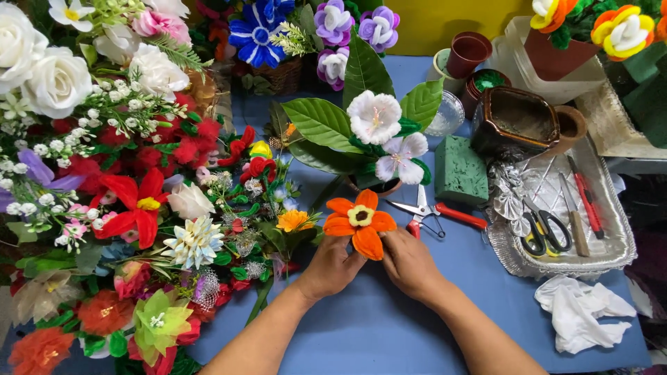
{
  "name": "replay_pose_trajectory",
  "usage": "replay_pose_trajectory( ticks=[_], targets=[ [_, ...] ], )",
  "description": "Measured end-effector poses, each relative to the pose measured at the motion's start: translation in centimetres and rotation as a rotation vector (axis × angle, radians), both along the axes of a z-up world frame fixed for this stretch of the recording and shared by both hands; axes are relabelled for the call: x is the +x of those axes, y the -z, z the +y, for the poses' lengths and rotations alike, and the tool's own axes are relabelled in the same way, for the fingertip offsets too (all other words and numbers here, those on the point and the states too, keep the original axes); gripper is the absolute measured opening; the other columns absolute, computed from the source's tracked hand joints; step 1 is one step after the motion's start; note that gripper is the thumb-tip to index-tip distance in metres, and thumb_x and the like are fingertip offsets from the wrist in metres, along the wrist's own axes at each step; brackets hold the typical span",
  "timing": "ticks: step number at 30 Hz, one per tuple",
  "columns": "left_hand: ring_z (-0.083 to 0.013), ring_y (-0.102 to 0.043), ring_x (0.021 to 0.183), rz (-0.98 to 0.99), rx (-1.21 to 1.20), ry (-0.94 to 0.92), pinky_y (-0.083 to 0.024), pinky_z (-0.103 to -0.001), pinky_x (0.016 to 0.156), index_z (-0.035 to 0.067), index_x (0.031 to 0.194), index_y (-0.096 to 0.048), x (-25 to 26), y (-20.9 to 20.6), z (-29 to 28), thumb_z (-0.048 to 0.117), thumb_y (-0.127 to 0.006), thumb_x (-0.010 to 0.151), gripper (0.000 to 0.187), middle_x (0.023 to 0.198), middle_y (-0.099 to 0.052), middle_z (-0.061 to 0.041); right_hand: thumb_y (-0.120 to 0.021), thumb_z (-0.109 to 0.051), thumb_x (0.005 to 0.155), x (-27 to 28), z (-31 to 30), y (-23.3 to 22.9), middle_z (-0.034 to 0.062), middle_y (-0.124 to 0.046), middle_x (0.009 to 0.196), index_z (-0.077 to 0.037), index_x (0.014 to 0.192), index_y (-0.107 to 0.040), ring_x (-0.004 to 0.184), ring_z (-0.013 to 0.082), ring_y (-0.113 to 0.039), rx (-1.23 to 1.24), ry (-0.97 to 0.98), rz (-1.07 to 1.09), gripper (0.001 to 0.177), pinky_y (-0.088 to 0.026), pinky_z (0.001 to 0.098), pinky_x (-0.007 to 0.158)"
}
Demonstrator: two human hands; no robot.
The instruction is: Assembling an artificial flower arrangement by attaching various flower heads and leaves to stems.
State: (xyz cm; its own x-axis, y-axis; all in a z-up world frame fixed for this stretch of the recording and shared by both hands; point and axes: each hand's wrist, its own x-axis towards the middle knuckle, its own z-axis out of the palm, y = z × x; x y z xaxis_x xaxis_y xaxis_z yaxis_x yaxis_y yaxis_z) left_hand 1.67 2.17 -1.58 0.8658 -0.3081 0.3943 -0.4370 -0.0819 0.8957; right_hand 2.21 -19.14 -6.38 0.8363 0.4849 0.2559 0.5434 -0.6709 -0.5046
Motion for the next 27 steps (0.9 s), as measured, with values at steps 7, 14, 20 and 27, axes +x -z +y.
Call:
replay_pose_trajectory(
  ticks=[7,14,20,27],
  targets=[
    [-0.0182,-0.068,0.093,0.049,-0.018,-0.013,-0.059,-0.041,0.086,-0.001,0.113,-0.071,0.0,0.8,-0.4,0.012,-0.067,0.1,0.02,0.094,-0.069,-0.011,-0.05,-0.016,0.099,-0.1,0.5,-2.4,0.019,-0.062,0.08,-0.005,0.101,-0.059,0.079,0.0442,-0.065,0.119,-0.05,0.065,0.014,-0.056,0.0515,0.063],
    [-0.0216,-0.069,0.096,0.04,-0.114,-0.079,-0.057,-0.036,0.09,0.004,0.112,-0.069,0.2,0.1,-0.6,0.014,-0.067,0.099,0.017,0.1,-0.071,-0.009,-0.056,-0.021,0.102,-0.3,1.1,-2.5,0.0118,-0.065,0.098,-0.008,0.111,-0.06,0.088,0.0326,-0.067,0.113,-0.027,-0.03,0.017,-0.055,0.0415,0.073],
    [-0.0166,-0.068,0.073,0.013,-0.117,-0.145,-0.06,-0.033,0.072,0.006,0.102,-0.072,-0.1,-1.1,-0.9,0.013,-0.068,0.099,0.008,0.077,-0.068,-0.006,-0.056,-0.024,0.103,0.1,1.2,-1.0,0.0093,-0.059,0.074,-0.01,0.098,-0.059,0.073,0.0341,-0.065,0.082,0.046,-0.162,0.015,-0.056,0.0423,0.061],
    [-0.0165,-0.064,0.07,-0.046,-0.158,-0.239,-0.058,-0.032,0.071,0.006,0.097,-0.07,0.2,-0.7,-1.2,0.009,-0.067,0.099,0.005,0.074,-0.064,-0.005,-0.053,-0.024,0.105,0.3,2.3,-0.2,0.0101,-0.057,0.073,-0.011,0.092,-0.055,0.074,0.0351,-0.066,-0.054,0.105,-0.236,0.018,-0.056,0.0417,0.061]
  ],
)
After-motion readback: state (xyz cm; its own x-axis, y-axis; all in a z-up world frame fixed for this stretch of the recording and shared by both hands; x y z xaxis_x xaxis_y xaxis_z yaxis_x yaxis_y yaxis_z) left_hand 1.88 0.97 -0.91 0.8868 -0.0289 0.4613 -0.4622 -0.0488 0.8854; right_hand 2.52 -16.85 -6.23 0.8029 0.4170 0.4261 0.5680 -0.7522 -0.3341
